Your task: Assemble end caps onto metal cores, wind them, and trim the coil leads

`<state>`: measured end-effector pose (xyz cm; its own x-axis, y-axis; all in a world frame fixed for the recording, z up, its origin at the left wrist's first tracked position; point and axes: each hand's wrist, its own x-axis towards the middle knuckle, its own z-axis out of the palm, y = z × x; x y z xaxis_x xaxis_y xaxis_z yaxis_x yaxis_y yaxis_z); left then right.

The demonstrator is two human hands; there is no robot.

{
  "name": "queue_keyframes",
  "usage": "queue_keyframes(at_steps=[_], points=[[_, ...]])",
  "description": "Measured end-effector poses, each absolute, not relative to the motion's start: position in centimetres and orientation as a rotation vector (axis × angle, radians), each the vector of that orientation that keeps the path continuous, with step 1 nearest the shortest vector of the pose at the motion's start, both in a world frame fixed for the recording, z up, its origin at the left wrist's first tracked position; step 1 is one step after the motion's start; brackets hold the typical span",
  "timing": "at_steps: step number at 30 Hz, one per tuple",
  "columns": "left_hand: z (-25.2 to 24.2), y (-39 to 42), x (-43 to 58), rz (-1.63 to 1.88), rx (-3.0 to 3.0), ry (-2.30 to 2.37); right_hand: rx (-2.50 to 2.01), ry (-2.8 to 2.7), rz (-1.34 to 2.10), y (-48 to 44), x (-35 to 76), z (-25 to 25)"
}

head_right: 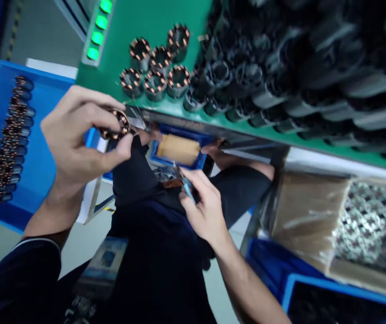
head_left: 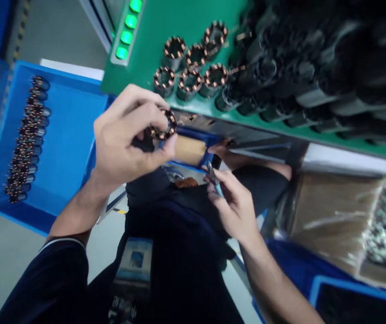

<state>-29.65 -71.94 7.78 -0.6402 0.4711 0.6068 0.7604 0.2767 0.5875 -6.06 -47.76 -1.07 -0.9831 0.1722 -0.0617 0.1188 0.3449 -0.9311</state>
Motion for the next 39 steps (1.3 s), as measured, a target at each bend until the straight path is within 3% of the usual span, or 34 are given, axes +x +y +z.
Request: queue_keyframes(at_steps=[9, 17, 30, 35, 39], points=[[4.7, -68.5, -22.8, -1.407, -1.136, -2.199, -0.169, -2.417, 1.776, -48.5, -7.0, 2.9], [5.3, -69.0, -22.6, -1.592, -1.177, -2.247, -0.153, -2.416, 1.726, -48.3, -6.7, 2.9], [3.3, -68.6, -23.2, -1.447, -1.213, -2.045, -0.137, -2.435, 1.791, -47.9, -6.4, 2.5], [2.6, -69.1, -22.8, -1.586, -1.240, -2.238, -0.164, -2.385, 1.781, -48.2, -6.3, 2.7], [2.8, -68.6, -22.5, -1.597, -1.154, -2.137, -0.264, -2.416, 1.749, -48.4, -6.7, 1.8]])
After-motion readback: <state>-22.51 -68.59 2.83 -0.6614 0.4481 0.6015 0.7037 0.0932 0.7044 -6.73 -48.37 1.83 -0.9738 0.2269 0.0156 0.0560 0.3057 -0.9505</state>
